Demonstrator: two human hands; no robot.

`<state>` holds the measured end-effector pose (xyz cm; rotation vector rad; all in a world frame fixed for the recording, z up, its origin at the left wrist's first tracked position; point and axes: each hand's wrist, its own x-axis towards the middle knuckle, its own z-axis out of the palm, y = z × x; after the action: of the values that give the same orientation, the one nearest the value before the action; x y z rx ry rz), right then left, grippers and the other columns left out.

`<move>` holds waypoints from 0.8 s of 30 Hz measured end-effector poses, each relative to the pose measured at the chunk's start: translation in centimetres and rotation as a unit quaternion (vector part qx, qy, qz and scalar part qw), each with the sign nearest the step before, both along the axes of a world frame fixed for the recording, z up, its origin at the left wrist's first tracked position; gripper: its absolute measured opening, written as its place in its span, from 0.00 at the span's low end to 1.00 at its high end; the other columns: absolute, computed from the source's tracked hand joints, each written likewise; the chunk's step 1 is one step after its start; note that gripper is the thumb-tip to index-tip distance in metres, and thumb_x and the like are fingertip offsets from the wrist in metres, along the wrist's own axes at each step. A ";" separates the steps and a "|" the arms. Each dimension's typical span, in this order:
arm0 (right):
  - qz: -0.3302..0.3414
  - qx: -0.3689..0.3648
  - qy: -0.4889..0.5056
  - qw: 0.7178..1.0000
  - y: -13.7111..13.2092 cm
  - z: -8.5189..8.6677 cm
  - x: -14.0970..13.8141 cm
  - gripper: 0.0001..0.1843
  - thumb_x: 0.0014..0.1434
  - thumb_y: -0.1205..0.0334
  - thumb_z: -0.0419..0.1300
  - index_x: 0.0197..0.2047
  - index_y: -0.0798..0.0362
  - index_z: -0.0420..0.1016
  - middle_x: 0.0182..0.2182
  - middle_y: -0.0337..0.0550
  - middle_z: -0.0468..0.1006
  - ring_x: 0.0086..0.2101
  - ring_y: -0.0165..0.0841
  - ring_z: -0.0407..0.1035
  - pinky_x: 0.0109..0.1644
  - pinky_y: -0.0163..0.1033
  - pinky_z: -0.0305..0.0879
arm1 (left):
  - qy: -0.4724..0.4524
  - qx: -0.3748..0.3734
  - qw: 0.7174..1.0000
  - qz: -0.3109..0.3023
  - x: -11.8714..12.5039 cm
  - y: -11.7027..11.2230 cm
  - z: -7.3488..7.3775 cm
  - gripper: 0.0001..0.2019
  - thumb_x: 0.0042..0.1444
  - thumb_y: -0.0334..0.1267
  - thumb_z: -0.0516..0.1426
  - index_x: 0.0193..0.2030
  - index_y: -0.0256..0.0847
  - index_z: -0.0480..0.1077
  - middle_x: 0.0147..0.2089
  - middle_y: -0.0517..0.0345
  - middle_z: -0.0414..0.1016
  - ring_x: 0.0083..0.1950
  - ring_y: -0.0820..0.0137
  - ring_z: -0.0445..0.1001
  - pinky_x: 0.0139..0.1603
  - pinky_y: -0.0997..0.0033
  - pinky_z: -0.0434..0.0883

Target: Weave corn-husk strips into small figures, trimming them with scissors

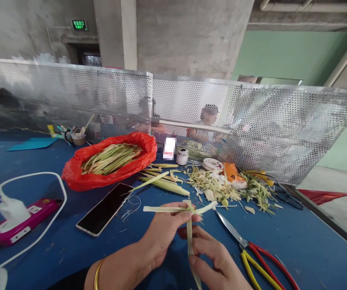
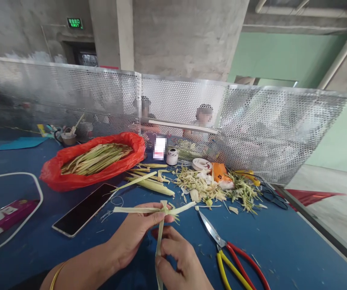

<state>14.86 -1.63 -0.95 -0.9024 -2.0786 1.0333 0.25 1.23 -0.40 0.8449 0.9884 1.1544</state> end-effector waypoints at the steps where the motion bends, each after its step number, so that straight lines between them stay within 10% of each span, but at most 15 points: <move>1: 0.001 0.026 -0.029 0.999 0.0 -0.1 0.3 0.14 0.60 0.62 0.52 0.22 0.51 0.63 0.34 0.45 0.74 0.36 0.35 0.69 0.40 0.36 0.65 | 0.002 0.001 1.000 0.002 0.0 0.1 0.1 0.13 0.48 0.40 0.64 0.40 0.37 0.74 0.33 0.53 0.81 0.39 0.65 0.77 0.42 0.67 0.70; 7: -0.244 0.245 -0.066 0.936 1.8 -0.4 3.2 0.07 0.62 0.58 0.56 0.39 0.49 0.72 0.40 0.49 0.76 0.43 0.42 0.70 0.44 0.43 0.63 | 0.015 0.043 0.998 -0.045 -0.1 -0.1 0.8 0.09 0.45 0.36 0.64 0.33 0.36 0.73 0.25 0.58 0.77 0.30 0.70 0.74 0.42 0.68 0.69; 24: -0.162 0.091 -0.130 0.974 2.2 0.1 2.6 0.16 0.63 0.57 0.54 0.23 0.51 0.64 0.22 0.35 0.71 0.27 0.31 0.64 0.37 0.36 0.58 | 0.076 -0.018 0.993 -0.090 0.3 -0.2 -0.4 0.13 0.44 0.41 0.67 0.32 0.34 0.74 0.24 0.59 0.74 0.23 0.76 0.70 0.28 0.76 0.68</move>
<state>17.50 0.59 -0.87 -1.2847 -2.0982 0.5670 0.58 1.03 -0.79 0.9844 1.0322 0.9267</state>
